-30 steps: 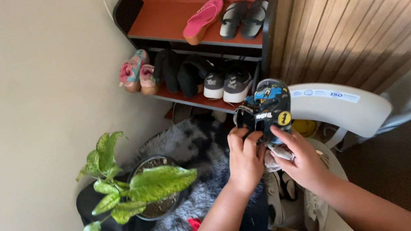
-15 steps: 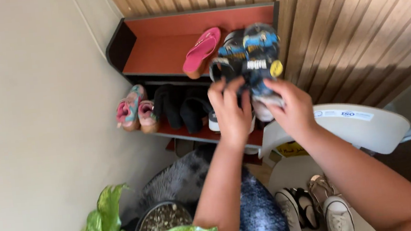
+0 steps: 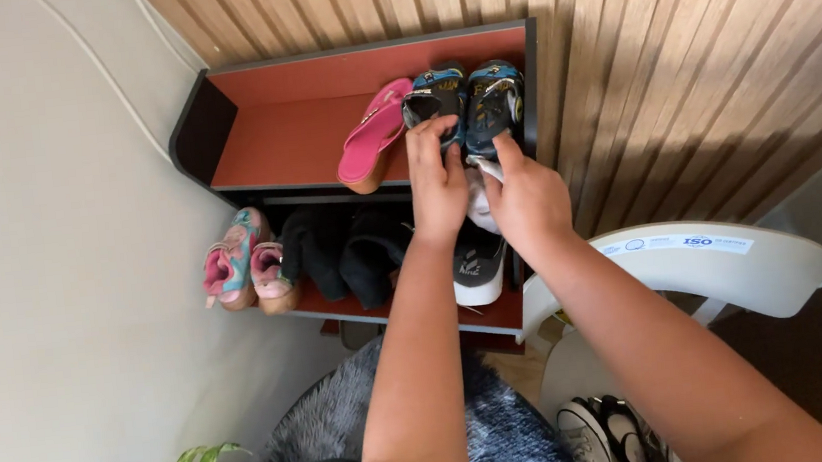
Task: The person cleans several pairs of shoes using a white cloth. They wipe the exterior and interior of black shoes, pink and blue children's shoes, black sandals, pink flip-flops, and white sneakers, then place them on a shoe rack.
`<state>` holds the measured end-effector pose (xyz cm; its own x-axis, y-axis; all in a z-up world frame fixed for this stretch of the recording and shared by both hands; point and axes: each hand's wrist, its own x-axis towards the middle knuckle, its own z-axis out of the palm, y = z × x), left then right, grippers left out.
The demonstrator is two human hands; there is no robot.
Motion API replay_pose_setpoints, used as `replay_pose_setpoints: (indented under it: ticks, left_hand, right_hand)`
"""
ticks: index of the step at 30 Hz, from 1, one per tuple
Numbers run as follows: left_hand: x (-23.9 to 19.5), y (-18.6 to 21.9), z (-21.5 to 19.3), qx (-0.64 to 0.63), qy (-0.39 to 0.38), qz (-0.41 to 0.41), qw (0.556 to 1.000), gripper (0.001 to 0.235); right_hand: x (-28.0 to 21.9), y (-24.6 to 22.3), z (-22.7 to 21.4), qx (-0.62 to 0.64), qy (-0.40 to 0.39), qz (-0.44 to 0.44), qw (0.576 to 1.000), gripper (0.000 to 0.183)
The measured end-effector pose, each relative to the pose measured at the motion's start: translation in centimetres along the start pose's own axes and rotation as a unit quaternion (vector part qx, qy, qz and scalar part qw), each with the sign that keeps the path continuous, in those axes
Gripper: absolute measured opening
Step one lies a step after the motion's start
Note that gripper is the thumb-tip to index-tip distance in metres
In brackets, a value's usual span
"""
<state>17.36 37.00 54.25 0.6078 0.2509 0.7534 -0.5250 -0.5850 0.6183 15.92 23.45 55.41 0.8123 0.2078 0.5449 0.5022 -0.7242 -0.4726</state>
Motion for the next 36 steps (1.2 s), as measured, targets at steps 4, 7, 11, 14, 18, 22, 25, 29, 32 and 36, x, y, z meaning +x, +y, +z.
replay_pose_setpoints:
  ticks: [4,7,11,14,18,22,25,29,32,36]
  left_hand:
    - [-0.1,-1.8,0.1,0.033,0.040,-0.016,0.999,0.060]
    - [-0.2,-1.9,0.1,0.024,0.050,-0.050,0.997,0.072]
    - [-0.2,-1.6,0.1,0.022,0.059,-0.082,0.995,0.090]
    - [-0.5,-2.2,0.2,0.058,0.067,-0.110,0.990,0.090]
    - [-0.8,-2.6,0.1,0.116,0.066,-0.137,0.982,0.079]
    - [-0.6,-1.3,0.1,0.138,0.064,-0.134,0.979,0.085]
    - [-0.5,-1.3,-0.5,0.173,0.060,-0.115,0.976,0.084]
    - [0.6,-0.2,-3.4,0.369,0.045,-0.052,0.927,0.085]
    - [0.1,-3.6,-5.7,0.480,-0.011,-0.120,0.869,0.080]
    - [-0.8,-5.6,-6.7,0.400,-0.023,-0.192,0.896,0.060]
  right_hand:
    - [0.1,0.4,1.1,0.037,-0.067,0.084,0.994,0.048]
    - [-0.5,0.4,1.4,0.091,-0.065,0.127,0.986,0.041]
    - [-0.6,-0.1,1.3,0.127,-0.052,0.133,0.982,0.045]
    - [-0.5,-0.1,2.2,0.130,-0.025,0.101,0.986,0.052]
    - [-1.1,-0.4,3.4,0.164,0.018,0.073,0.984,0.067]
    - [-1.1,-0.8,2.2,0.201,0.029,0.077,0.976,0.063]
    - [-1.0,-0.5,2.7,0.223,0.026,0.082,0.971,0.058]
    - [-1.0,-0.7,2.6,0.273,0.029,0.163,0.948,0.050]
    - [-1.0,-1.6,2.3,0.299,0.028,0.176,0.937,0.046]
    - [-1.3,-2.8,2.2,0.312,-0.001,0.177,0.934,0.050]
